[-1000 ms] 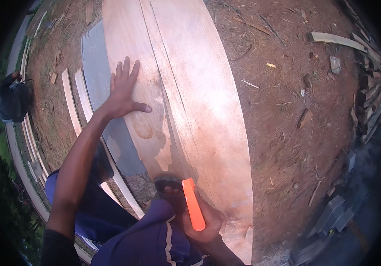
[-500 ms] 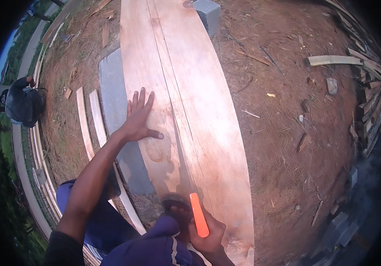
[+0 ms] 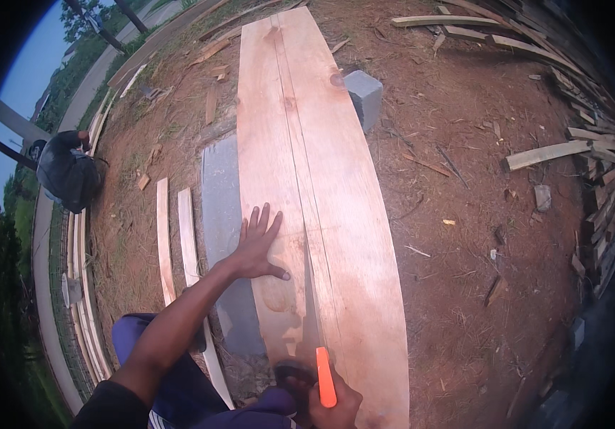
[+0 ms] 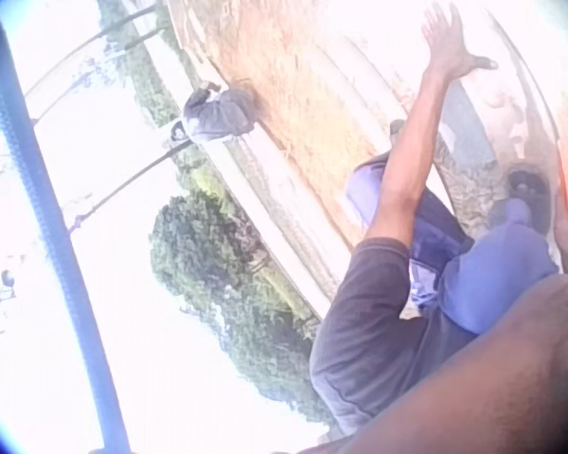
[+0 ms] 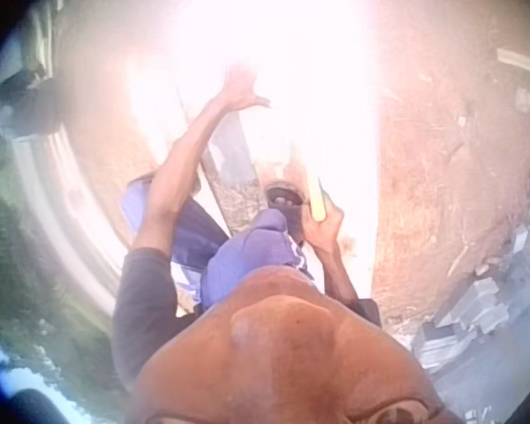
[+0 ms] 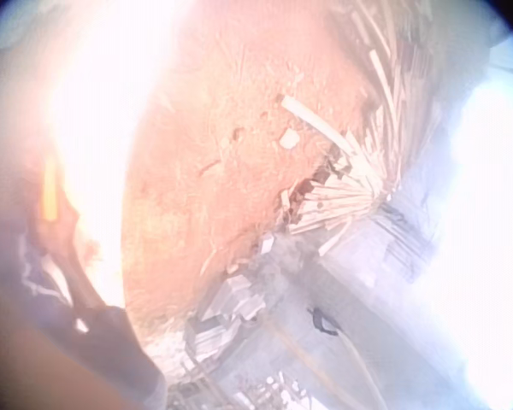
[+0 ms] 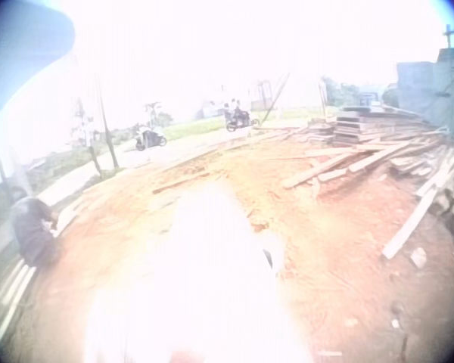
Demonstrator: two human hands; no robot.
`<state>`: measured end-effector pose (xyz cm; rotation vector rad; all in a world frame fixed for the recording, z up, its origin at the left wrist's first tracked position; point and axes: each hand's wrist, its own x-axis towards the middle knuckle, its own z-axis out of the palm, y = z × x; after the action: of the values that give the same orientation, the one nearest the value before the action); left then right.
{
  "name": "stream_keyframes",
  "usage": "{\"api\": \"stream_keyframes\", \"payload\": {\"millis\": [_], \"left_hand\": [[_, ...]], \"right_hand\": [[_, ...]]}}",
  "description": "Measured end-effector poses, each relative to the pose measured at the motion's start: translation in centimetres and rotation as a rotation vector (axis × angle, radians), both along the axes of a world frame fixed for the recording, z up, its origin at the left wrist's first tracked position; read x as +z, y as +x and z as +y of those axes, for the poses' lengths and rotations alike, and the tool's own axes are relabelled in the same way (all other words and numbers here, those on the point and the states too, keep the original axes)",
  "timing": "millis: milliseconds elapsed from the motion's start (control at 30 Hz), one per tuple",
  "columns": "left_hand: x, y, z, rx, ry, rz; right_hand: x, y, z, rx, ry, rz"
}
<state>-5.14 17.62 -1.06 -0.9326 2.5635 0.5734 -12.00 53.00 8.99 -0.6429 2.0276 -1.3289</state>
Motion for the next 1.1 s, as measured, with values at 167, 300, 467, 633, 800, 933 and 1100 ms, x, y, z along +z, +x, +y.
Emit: {"api": "stream_keyframes", "payload": {"millis": [167, 300, 467, 633, 800, 933, 1100], "left_hand": [[-0.4, 1.0, -0.5, 0.008, -0.021, 0.042], [0.3, -0.1, -0.3, -0.009, -0.021, 0.038], [-0.7, 1.5, -0.3, 0.016, -0.024, 0.062], [-0.2, 0.9, 0.2, 0.055, -0.014, 0.068], [0.2, 0.5, 0.2, 0.033, -0.054, 0.055], [-0.5, 0.7, 0.0, 0.019, -0.072, 0.079], [-1.0, 1.6, 0.5, 0.04, -0.065, 0.085]], "right_hand": [[2.2, 1.3, 3.7, -0.017, 0.121, -0.03], [-1.9, -4.0, -12.7, 0.105, 0.109, -0.086], [-0.2, -1.6, -8.2, -0.012, 0.096, -0.145], [4.3, 1.1, 5.4, 0.09, 0.276, -0.081], [-2.5, -3.5, -14.6, 0.053, 0.106, -0.054], [-0.3, -3.0, -12.8, 0.024, 0.119, -0.095], [5.7, 0.7, 4.2, 0.096, 0.241, -0.02]]}}
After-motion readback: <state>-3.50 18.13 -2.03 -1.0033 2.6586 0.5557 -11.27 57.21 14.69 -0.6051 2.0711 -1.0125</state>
